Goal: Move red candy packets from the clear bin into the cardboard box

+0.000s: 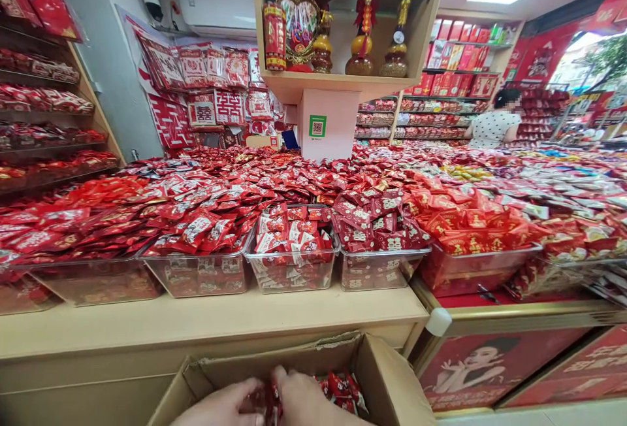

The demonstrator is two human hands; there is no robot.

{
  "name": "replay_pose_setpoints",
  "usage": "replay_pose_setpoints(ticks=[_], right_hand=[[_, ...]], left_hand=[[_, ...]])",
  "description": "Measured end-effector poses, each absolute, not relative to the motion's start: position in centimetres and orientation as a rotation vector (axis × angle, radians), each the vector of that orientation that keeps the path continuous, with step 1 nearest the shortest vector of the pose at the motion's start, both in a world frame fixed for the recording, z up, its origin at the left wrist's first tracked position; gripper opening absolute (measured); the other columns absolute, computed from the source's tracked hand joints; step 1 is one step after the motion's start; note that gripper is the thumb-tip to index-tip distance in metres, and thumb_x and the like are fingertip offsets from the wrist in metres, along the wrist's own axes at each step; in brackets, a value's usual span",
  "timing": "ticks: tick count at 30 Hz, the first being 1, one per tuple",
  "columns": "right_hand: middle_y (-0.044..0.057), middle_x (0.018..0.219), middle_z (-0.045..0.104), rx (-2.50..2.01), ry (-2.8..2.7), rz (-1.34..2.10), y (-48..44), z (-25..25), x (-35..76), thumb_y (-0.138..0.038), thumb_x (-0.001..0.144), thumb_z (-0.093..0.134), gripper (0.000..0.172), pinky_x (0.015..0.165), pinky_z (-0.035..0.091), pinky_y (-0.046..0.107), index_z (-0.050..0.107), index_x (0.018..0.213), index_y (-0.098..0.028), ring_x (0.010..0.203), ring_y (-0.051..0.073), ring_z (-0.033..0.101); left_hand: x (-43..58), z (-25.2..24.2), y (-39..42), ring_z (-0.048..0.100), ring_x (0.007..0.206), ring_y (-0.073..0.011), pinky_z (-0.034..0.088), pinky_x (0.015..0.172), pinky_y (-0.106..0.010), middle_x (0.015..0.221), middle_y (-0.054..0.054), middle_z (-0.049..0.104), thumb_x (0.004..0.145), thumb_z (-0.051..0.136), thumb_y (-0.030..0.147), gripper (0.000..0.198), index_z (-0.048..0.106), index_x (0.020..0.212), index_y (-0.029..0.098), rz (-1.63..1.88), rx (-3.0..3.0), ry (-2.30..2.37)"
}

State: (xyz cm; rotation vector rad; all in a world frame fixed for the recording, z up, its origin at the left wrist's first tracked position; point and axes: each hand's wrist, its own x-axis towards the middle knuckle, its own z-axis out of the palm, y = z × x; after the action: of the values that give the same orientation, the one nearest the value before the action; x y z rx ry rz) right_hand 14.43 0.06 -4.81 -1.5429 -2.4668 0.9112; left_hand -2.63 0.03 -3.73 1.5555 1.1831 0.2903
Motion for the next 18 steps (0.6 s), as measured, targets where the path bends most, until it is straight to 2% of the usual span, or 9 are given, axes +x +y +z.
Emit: replay_pose_setpoints(ticks=[3, 5, 6, 8, 10, 13, 16, 18], right_hand=[[0.010, 0.093, 0.061, -1.290, -2.253, 1.116, -0.7, -1.9, 15.0, -0.017, 0.058, 0.057, 0.063, 0.065, 0.046, 0.029, 0.034, 0.116, -0.018, 0.080, 0.022, 0.059], [0.009, 0.104, 0.056, -1.131, -2.131, 1.112, -1.3, -0.3, 15.5, -0.017, 0.062, 0.056, 0.065, 0.075, 0.043, 0.028, 0.029, 0.120, -0.020, 0.090, 0.020, 0.055], [0.009, 0.110, 0.052, -1.062, -2.083, 1.083, -1.5, 0.3, 15.7, -0.017, 0.061, 0.057, 0.067, 0.081, 0.040, 0.030, 0.028, 0.121, -0.021, 0.098, 0.020, 0.050], [0.010, 0.117, 0.045, -0.963, -1.989, 1.061, -1.7, 1.1, 16.2, -0.020, 0.059, 0.063, 0.071, 0.088, 0.035, 0.032, 0.029, 0.121, -0.021, 0.105, 0.021, 0.044], [0.010, 0.108, 0.049, -0.928, -1.851, 1.149, -1.4, 1.3, 16.6, -0.024, 0.060, 0.065, 0.073, 0.082, 0.040, 0.033, 0.028, 0.122, -0.019, 0.095, 0.020, 0.049], [0.006, 0.094, 0.053, -0.883, -1.624, 1.321, -0.6, 1.1, 16.9, -0.027, 0.068, 0.060, 0.062, 0.067, 0.045, 0.028, 0.028, 0.120, -0.020, 0.073, 0.013, 0.052], [0.006, 0.101, 0.051, -0.824, -1.427, 1.394, -0.1, 0.8, 16.8, -0.027, 0.069, 0.059, 0.052, 0.069, 0.044, 0.027, 0.034, 0.114, -0.023, 0.076, 0.012, 0.052], [0.005, 0.097, 0.054, -0.818, -1.326, 1.454, 0.1, 0.9, 16.7, -0.028, 0.068, 0.060, 0.041, 0.071, 0.043, 0.028, 0.043, 0.104, -0.020, 0.078, 0.012, 0.053]], left_hand=[[-2.2, -1.7, -0.1, 0.056, 0.066, -0.0160, 0.042, 0.060, -0.027, 0.078, -0.001, 0.062, 0.067, 0.056, 0.045, 0.046, 0.049, 0.107, 0.024, 0.327, 1.283, 1.006], [-1.5, -0.3, -0.4, 0.056, 0.068, -0.0145, 0.042, 0.062, -0.027, 0.079, -0.001, 0.060, 0.072, 0.052, 0.043, 0.045, 0.043, 0.112, 0.024, 0.481, 1.162, 0.869], [-1.0, 0.3, -0.5, 0.055, 0.077, -0.0149, 0.041, 0.068, -0.027, 0.084, -0.002, 0.060, 0.072, 0.055, 0.038, 0.044, 0.043, 0.111, 0.023, 0.592, 1.144, 0.796], [-0.2, 1.2, -0.7, 0.054, 0.081, -0.0152, 0.041, 0.070, -0.026, 0.084, -0.001, 0.060, 0.071, 0.059, 0.028, 0.045, 0.041, 0.111, 0.023, 0.736, 1.112, 0.762], [0.4, 1.7, -0.7, 0.055, 0.073, -0.0136, 0.041, 0.063, -0.024, 0.082, -0.001, 0.060, 0.072, 0.057, 0.021, 0.045, 0.038, 0.113, 0.025, 0.810, 1.058, 0.781], [0.7, 1.9, -0.6, 0.055, 0.067, -0.0121, 0.040, 0.055, -0.022, 0.089, -0.004, 0.059, 0.074, 0.054, 0.021, 0.041, 0.038, 0.112, 0.024, 0.868, 1.012, 0.801], [0.6, 1.8, -0.4, 0.055, 0.076, -0.0133, 0.042, 0.063, -0.022, 0.089, -0.003, 0.059, 0.072, 0.058, 0.020, 0.028, 0.048, 0.098, 0.020, 0.971, 1.058, 0.822], [0.6, 1.7, -0.3, 0.054, 0.077, -0.0129, 0.042, 0.065, -0.022, 0.084, -0.001, 0.060, 0.070, 0.060, 0.020, 0.020, 0.052, 0.088, 0.018, 1.018, 1.102, 0.848]])
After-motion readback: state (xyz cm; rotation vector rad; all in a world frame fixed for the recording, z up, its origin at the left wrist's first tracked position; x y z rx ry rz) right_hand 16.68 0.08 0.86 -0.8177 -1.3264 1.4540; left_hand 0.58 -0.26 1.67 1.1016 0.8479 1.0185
